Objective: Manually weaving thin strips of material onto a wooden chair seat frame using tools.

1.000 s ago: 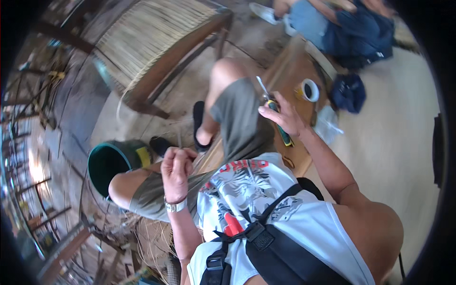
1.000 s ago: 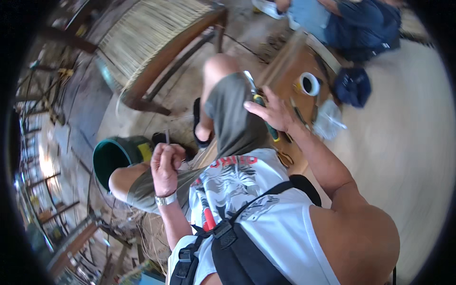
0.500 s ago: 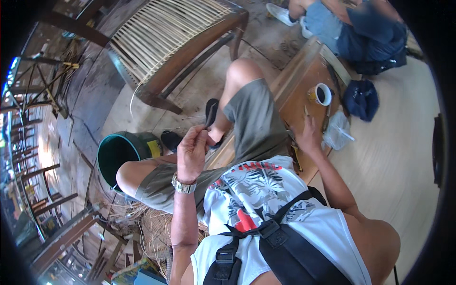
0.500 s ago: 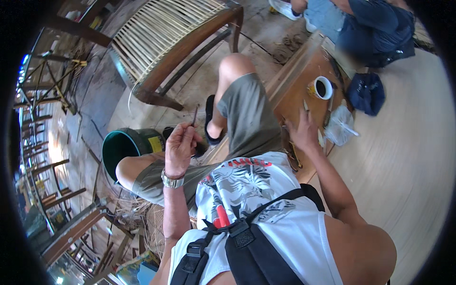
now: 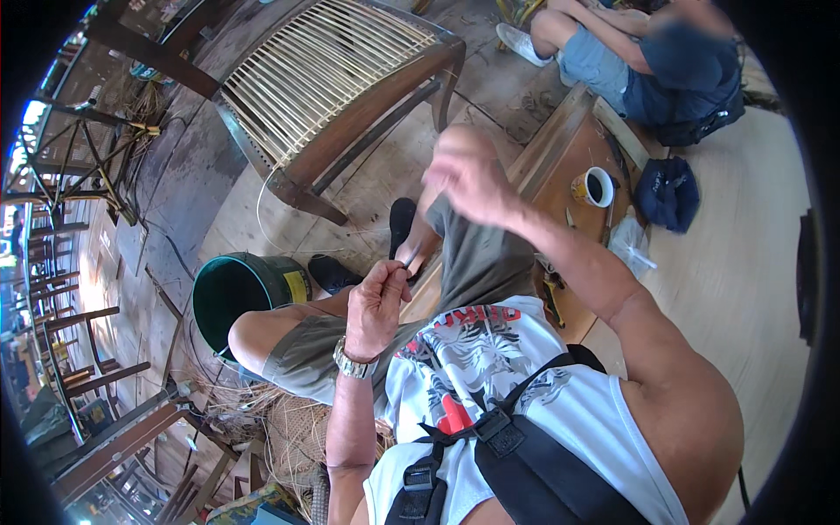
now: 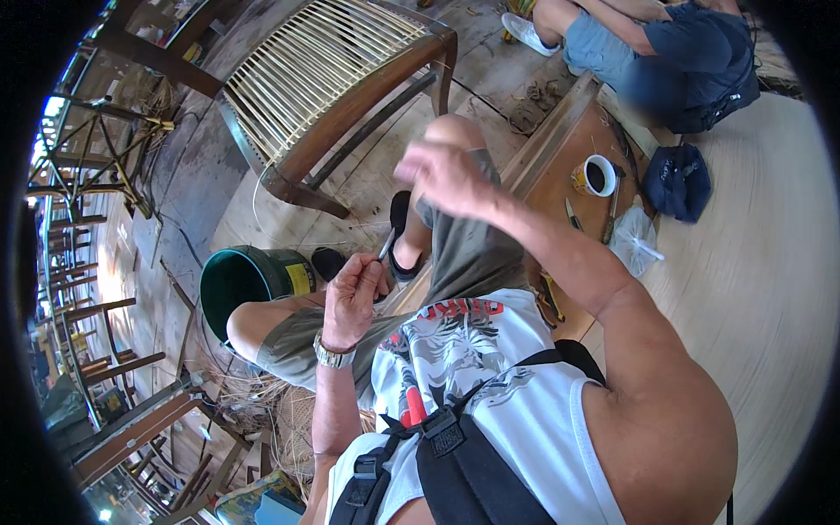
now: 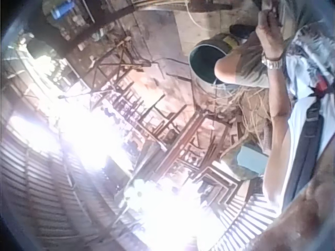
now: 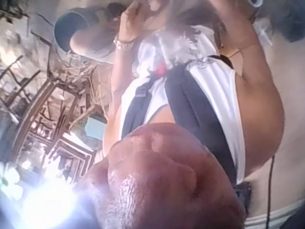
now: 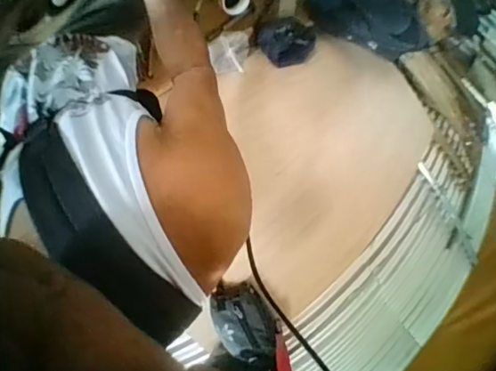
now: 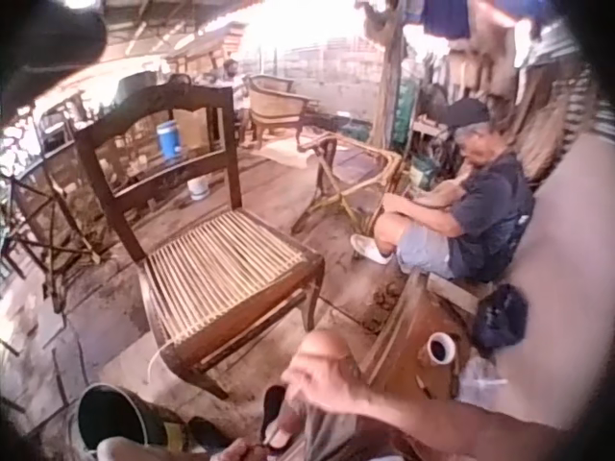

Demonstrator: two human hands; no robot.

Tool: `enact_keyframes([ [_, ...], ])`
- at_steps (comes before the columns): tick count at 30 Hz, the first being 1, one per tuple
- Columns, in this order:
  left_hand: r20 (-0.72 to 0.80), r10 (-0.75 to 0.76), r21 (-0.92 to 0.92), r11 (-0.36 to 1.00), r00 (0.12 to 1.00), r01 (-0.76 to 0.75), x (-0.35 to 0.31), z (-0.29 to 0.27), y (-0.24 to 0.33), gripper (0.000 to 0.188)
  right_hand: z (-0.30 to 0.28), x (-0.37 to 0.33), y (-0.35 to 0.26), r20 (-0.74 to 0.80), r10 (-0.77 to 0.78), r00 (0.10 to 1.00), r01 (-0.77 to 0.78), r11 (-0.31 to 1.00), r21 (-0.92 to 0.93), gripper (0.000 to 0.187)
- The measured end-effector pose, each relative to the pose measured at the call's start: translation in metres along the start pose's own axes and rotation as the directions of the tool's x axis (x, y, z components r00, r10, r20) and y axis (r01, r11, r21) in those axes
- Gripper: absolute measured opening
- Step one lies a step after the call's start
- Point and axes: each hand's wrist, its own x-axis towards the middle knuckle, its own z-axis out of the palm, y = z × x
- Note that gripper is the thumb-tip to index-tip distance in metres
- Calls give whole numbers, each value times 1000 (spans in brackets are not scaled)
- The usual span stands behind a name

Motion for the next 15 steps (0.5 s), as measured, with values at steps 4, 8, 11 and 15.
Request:
enact_keyframes([
  [4, -15, 4, 94, 996, 1000, -3, 1, -1, 10, 16, -3, 17, 32, -111, 109, 988, -102, 992, 68, 17],
  [8, -40, 139, 585, 806, 990, -89, 1, -23, -23, 16, 34, 14, -4, 106, 201, 974, -196, 979, -56, 16],
  [11, -84, 208, 744, 663, 975, -77, 6, -26, -30, 14, 49, -11, -58, 143, -140, 980, 159, 979, -131, 29],
  [15, -78, 232, 620, 773, 970, -134, 19, -38, 8, 15, 47, -7, -88, 530, -109, 841, 216, 966, -144, 22],
])
